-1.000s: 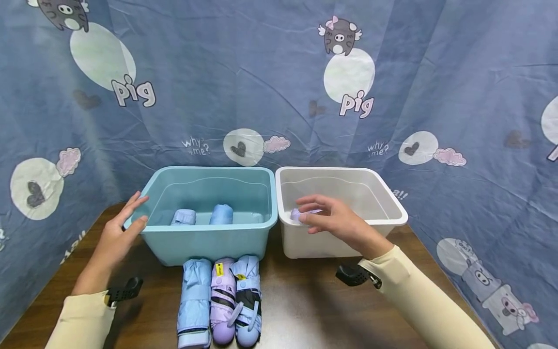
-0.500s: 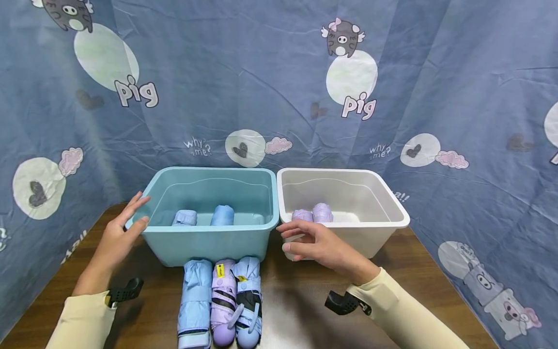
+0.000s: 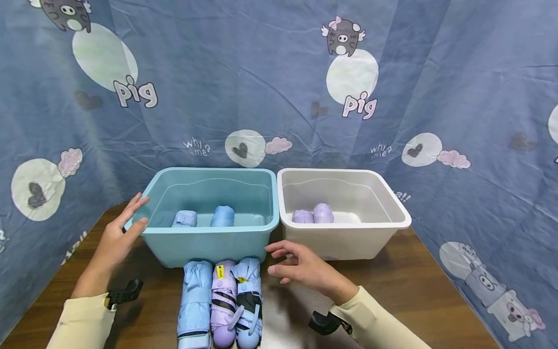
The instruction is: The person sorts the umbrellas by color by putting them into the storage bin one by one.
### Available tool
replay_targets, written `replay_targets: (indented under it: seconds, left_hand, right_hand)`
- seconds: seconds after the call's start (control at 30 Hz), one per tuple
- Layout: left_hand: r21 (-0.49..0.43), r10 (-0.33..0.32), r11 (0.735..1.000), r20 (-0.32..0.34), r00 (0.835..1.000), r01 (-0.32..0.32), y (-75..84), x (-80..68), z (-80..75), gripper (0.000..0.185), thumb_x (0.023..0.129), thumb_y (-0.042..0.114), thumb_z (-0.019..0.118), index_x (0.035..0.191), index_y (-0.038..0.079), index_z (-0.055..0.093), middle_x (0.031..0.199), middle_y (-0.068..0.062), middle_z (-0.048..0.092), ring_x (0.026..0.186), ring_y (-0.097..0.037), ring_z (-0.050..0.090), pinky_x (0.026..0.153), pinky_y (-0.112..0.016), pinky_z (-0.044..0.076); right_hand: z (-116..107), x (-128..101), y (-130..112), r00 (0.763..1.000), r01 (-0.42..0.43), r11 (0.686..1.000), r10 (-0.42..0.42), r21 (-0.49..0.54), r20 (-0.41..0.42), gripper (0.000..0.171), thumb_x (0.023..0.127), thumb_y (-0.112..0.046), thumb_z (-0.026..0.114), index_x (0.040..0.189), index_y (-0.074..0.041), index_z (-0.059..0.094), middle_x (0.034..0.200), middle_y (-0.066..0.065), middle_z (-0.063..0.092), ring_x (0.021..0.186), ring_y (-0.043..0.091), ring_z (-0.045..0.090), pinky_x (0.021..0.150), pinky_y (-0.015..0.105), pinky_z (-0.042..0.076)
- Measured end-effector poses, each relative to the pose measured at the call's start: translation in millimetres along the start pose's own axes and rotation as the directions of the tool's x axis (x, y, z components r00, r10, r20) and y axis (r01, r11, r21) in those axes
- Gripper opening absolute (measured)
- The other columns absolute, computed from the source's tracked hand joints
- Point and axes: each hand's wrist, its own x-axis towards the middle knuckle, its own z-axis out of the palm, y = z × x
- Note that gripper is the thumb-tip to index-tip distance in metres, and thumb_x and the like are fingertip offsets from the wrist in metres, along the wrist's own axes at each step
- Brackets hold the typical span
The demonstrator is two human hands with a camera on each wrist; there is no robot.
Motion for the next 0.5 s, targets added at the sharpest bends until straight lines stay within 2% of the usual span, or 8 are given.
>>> replay_targets:
  seconds: [0.13, 0.33, 0.5]
  left_hand:
    - [-0.003, 0.007, 1.0, -0.006, 1.0, -0.007, -3.1, 0.3, 2.0, 0.054, 0.1, 0.022, 0.05, 0.15, 0.011, 0.035, 0.161, -0.005, 0.016, 0.146, -0.032, 0.009, 0.106, -0.071, 0.009]
    - [-0.01, 0.021, 1.0, -0.006, 1.0, -0.021, -0.6, -2.5, 2.7, 0.054, 0.099, 0.022, 0.051, 0.15, 0.015, 0.036, 0.16, 0.0, 0.018, 0.147, -0.029, 0.01, 0.107, -0.069, 0.009]
    - [-0.005, 0.0, 1.0, -0.003, 1.0, 0.0, 2.0, -1.4, 2.1, 0.053, 0.1, 0.025, 0.051, 0.15, 0.019, 0.037, 0.16, 0.005, 0.018, 0.147, -0.025, 0.009, 0.107, -0.07, 0.01]
  right_hand:
    - [9, 2, 11, 0.999, -0.025, 1.0, 0.025, -0.008, -0.022, 0.046, 0.087, -0.018, 0.072, 0.13, -0.013, 0.057, 0.122, 0.016, 0.051, 0.093, 0.022, 0.063, 0.07, 0.04, 0.056]
    - [21, 9, 29, 0.997, -0.051, 0.999, 0.052, 0.015, -0.051, 0.05, 0.087, -0.016, 0.072, 0.133, -0.012, 0.055, 0.123, 0.024, 0.05, 0.087, 0.022, 0.063, 0.069, 0.044, 0.056]
    - [31, 15, 44, 0.997, -0.053, 0.998, 0.056, 0.044, -0.06, 0.05, 0.087, -0.015, 0.072, 0.134, -0.014, 0.055, 0.122, 0.025, 0.049, 0.082, 0.023, 0.063, 0.067, 0.044, 0.057]
